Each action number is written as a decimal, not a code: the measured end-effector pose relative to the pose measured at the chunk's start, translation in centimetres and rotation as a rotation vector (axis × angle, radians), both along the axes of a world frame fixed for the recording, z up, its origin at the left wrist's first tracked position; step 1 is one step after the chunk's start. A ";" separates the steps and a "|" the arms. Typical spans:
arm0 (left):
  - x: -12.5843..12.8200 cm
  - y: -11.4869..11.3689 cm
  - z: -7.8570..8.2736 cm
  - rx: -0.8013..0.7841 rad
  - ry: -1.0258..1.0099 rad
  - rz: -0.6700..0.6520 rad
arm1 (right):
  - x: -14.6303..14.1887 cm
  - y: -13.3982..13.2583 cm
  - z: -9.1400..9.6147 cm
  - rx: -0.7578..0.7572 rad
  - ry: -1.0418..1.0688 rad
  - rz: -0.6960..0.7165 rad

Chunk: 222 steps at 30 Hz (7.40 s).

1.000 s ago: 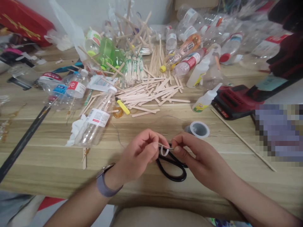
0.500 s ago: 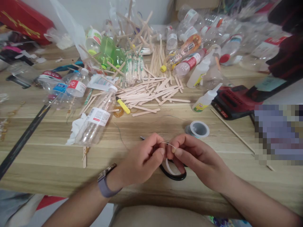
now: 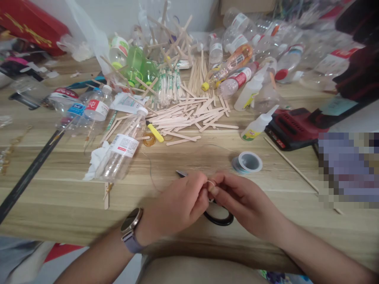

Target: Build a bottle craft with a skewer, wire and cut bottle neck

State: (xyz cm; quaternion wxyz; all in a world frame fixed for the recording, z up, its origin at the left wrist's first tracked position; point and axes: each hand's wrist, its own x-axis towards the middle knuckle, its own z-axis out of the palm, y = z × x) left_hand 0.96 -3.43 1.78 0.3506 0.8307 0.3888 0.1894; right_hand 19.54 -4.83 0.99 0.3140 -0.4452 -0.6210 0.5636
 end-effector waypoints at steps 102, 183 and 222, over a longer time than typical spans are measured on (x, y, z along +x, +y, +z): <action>0.8 0.8 -0.6 -0.685 -0.543 0.387 | -0.5 0.2 -0.2 0.726 -0.409 -0.133; 0.3 0.5 -0.4 -0.206 -0.251 0.315 | 0.4 -0.2 1.4 0.579 -0.105 0.002; 0.3 -0.5 -0.3 0.099 -0.017 0.043 | -0.6 -0.7 0.7 0.232 -0.205 0.109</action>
